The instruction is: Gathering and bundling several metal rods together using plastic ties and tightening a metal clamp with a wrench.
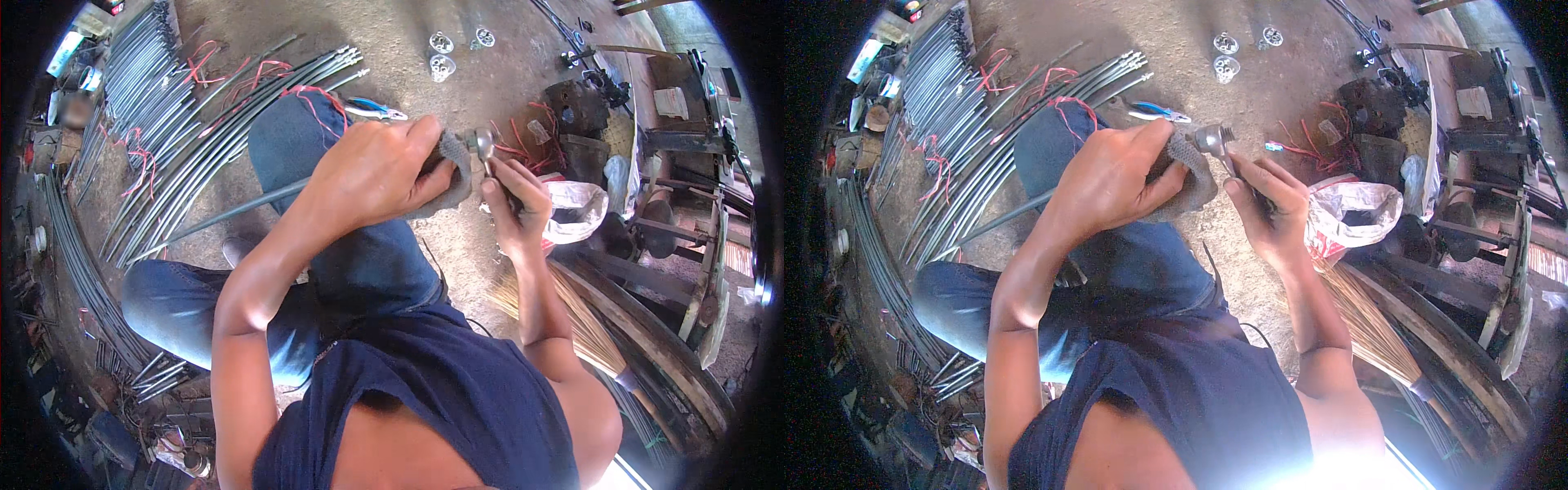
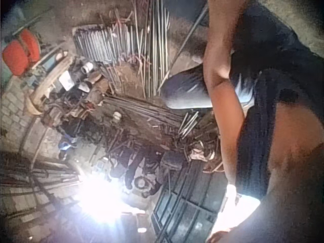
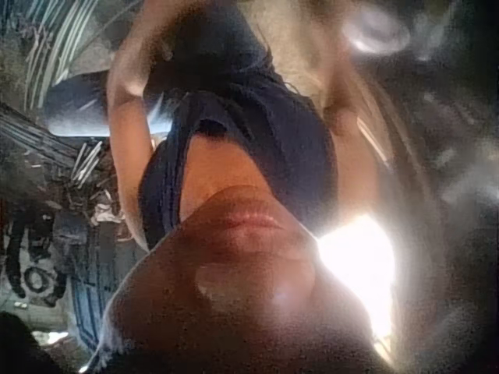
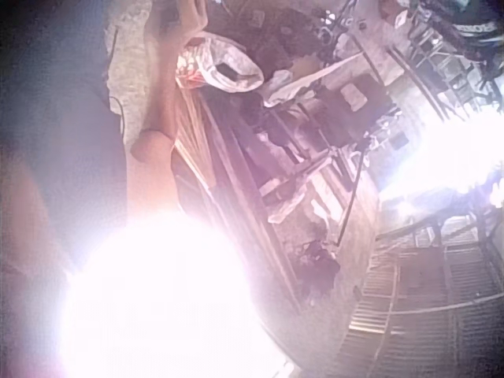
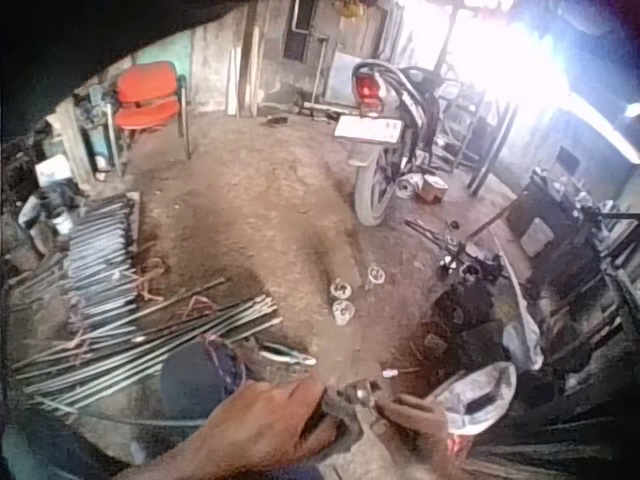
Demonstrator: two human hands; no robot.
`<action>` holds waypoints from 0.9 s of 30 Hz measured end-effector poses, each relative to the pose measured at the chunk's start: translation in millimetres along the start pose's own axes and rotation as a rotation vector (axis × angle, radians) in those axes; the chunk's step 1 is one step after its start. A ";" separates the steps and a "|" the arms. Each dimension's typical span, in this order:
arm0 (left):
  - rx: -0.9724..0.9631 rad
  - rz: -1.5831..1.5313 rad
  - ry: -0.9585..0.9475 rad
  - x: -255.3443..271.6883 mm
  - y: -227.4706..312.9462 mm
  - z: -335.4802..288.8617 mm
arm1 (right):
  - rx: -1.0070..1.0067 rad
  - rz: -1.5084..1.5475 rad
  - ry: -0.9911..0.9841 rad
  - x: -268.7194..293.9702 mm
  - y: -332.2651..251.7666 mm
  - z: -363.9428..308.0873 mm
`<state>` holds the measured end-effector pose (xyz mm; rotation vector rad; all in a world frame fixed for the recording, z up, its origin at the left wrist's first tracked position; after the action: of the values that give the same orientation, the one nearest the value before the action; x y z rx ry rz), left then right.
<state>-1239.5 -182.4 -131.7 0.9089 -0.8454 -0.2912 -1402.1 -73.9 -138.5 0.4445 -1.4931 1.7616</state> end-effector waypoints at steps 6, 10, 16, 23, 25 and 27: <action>-0.007 0.051 0.026 -3.3 0.1 -2.2 | 0.091 -0.220 0.109 0.4 -14.8 -4.6; -0.010 0.057 0.041 -2.7 2.7 -3.2 | 0.093 -0.287 0.099 -3.4 -21.7 -5.4; -0.031 0.029 0.023 -1.5 1.5 -3.9 | 0.019 -0.147 0.073 -15.6 -6.5 -3.6; -0.042 0.000 -0.007 1.2 -0.7 -8.4 | 0.208 0.054 0.083 -21.3 12.1 6.5; -0.040 0.010 -0.007 3.8 -0.4 -9.4 | 0.245 0.064 0.069 -25.7 19.8 14.8; -0.048 0.009 -0.001 8.4 -0.2 -10.5 | 0.385 0.043 0.106 -31.2 20.9 23.0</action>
<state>-1226.1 -181.1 -130.9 0.8599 -0.8396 -0.3030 -1402.2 -106.2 -168.4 0.5043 -1.0972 2.0798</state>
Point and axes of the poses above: each hand's wrist, its own z-axis towards the middle knuckle, its own x-axis out of the back of the hand, y = z × x, the point moved 5 cm from there along z, towards the middle knuckle, and after that the axes turned 15 degrees about -z, right-handed, at the moved point
